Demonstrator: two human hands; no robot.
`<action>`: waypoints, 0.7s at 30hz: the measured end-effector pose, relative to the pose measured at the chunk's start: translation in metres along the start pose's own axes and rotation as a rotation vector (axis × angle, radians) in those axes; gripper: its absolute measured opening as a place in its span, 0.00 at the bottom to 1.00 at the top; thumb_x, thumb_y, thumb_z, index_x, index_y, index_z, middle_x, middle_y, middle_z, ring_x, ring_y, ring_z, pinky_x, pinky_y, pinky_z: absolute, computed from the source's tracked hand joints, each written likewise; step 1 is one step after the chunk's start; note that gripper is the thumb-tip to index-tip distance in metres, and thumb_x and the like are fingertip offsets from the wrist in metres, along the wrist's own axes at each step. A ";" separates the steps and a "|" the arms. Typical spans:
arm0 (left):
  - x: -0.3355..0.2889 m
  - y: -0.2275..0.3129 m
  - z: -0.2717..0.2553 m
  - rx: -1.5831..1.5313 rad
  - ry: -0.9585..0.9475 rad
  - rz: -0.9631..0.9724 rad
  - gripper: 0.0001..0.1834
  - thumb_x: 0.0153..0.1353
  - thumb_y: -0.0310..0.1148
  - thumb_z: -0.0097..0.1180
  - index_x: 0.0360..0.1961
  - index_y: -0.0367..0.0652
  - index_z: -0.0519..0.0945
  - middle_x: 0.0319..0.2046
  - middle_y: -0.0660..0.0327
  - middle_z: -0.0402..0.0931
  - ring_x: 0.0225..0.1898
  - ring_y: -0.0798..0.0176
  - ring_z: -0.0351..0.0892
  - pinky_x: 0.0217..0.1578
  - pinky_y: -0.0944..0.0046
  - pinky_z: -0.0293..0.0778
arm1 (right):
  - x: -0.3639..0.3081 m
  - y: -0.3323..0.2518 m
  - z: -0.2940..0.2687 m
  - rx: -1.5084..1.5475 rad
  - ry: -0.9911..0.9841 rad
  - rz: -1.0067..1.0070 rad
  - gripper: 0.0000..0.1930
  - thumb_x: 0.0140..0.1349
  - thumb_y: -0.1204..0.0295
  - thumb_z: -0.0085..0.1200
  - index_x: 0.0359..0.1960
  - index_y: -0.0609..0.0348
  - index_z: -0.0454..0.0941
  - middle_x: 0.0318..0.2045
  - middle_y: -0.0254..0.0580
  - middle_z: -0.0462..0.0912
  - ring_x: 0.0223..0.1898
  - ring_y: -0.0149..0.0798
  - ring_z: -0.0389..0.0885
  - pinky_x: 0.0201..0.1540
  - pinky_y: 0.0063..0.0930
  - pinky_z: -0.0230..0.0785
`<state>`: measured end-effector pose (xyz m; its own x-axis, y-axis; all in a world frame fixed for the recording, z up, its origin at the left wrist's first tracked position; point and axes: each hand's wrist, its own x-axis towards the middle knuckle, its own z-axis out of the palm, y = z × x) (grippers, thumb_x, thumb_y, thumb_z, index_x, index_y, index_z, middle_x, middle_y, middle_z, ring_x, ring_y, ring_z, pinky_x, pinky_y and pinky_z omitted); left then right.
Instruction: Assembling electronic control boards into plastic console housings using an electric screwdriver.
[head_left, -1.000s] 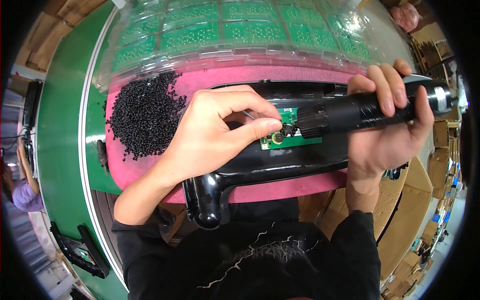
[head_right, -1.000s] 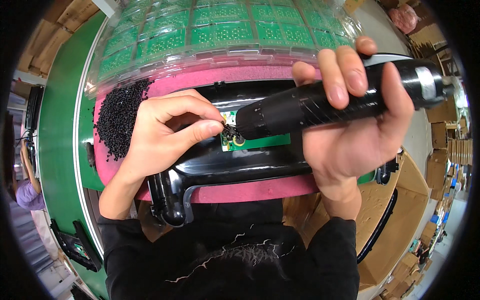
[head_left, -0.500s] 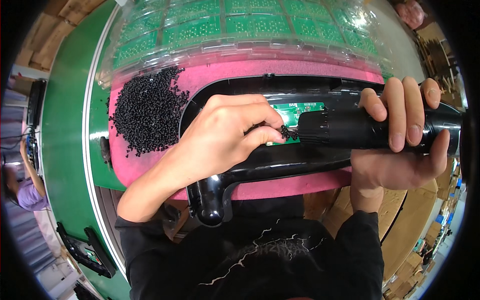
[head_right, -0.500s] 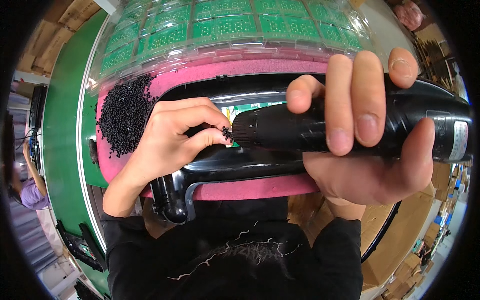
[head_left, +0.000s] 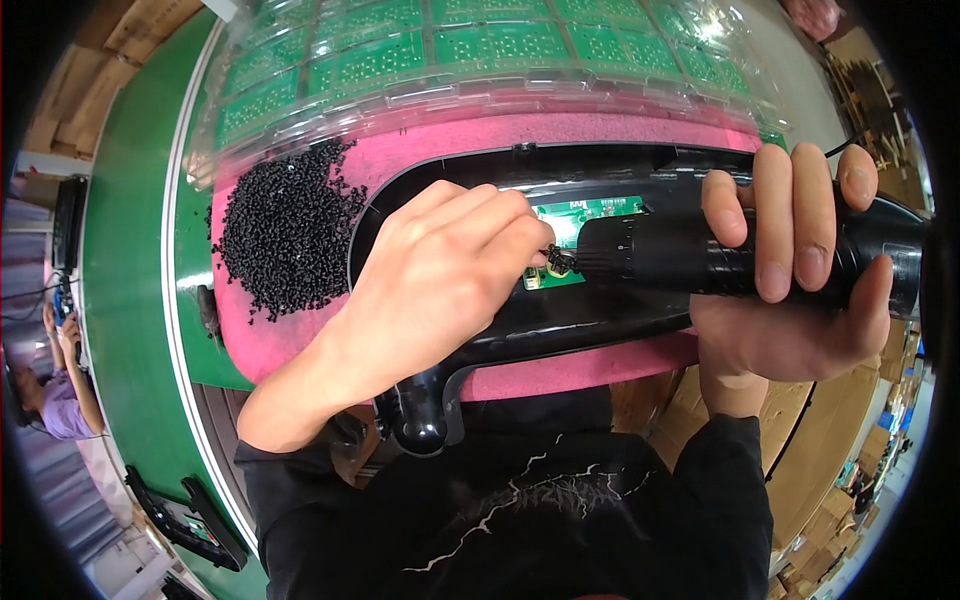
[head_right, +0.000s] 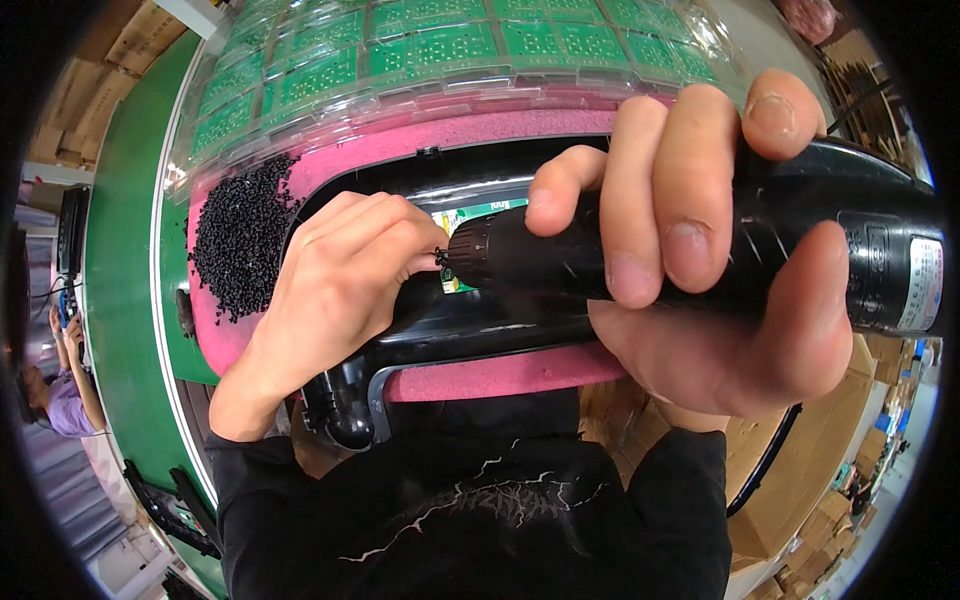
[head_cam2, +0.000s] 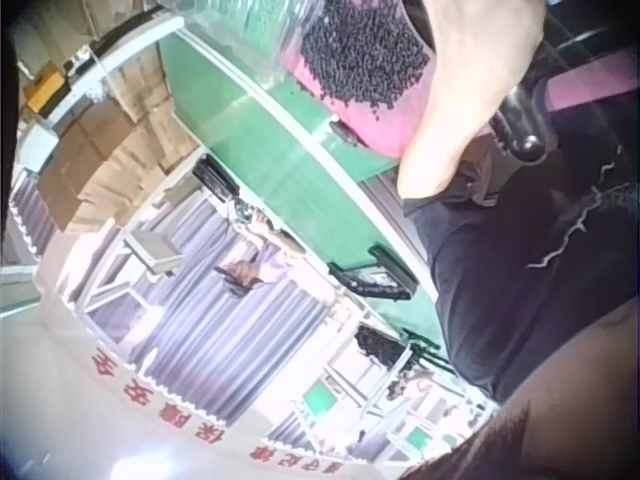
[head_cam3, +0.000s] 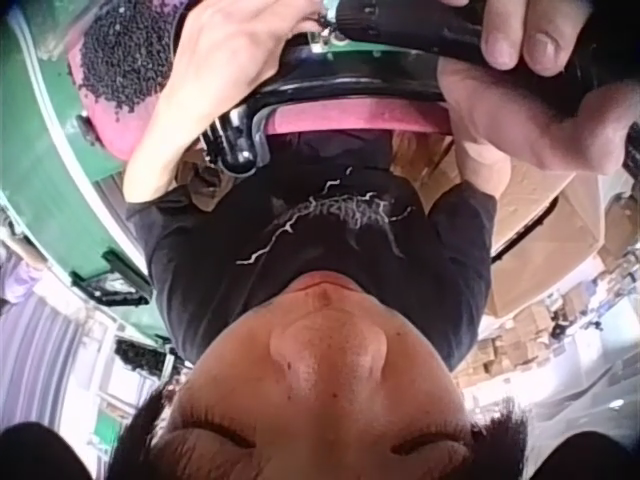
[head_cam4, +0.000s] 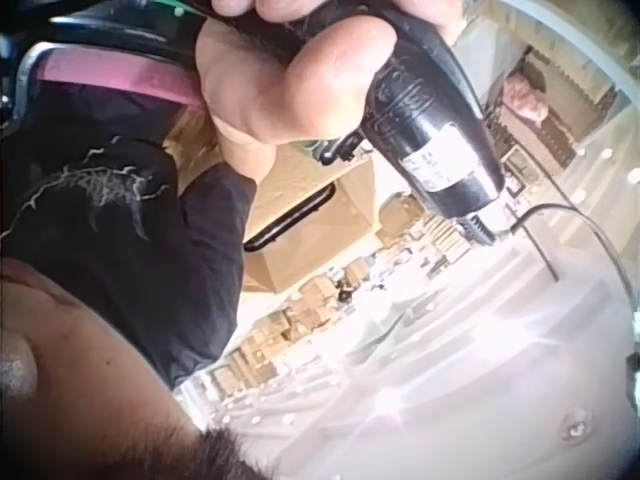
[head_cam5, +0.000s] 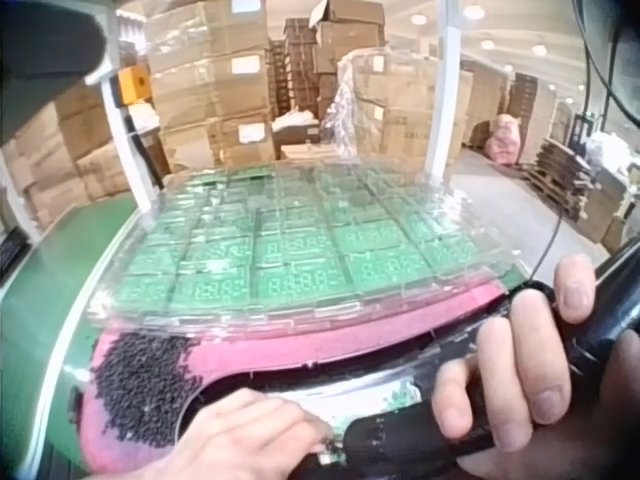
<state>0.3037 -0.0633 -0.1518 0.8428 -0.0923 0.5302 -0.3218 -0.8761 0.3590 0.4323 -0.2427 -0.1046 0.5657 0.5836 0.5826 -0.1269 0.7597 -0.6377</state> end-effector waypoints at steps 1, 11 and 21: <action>0.002 0.000 -0.002 -0.050 -0.010 -0.020 0.11 0.48 0.23 0.67 0.33 0.38 0.78 0.29 0.59 0.77 0.31 0.53 0.78 0.34 0.59 0.71 | 0.000 -0.001 -0.001 0.000 0.009 -0.001 0.18 0.62 0.60 0.55 0.47 0.53 0.66 0.26 0.24 0.70 0.26 0.24 0.70 0.41 0.32 0.65; 0.002 -0.005 0.001 -0.388 -0.079 -0.093 0.10 0.51 0.25 0.68 0.33 0.37 0.80 0.29 0.57 0.80 0.31 0.52 0.79 0.32 0.59 0.73 | -0.004 -0.003 -0.008 0.052 -0.077 -0.032 0.20 0.61 0.61 0.58 0.48 0.53 0.66 0.25 0.25 0.72 0.26 0.24 0.72 0.38 0.29 0.68; 0.003 0.000 -0.002 -0.307 -0.038 -0.050 0.15 0.47 0.29 0.71 0.36 0.35 0.83 0.36 0.55 0.84 0.44 0.51 0.84 0.47 0.58 0.77 | -0.010 -0.004 0.005 -0.093 -0.001 -0.160 0.19 0.62 0.60 0.56 0.48 0.54 0.67 0.26 0.26 0.72 0.25 0.25 0.70 0.35 0.27 0.66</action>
<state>0.3053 -0.0631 -0.1487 0.8748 -0.0753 0.4786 -0.3895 -0.6967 0.6024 0.4235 -0.2503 -0.1053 0.5720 0.4575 0.6808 0.0403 0.8133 -0.5804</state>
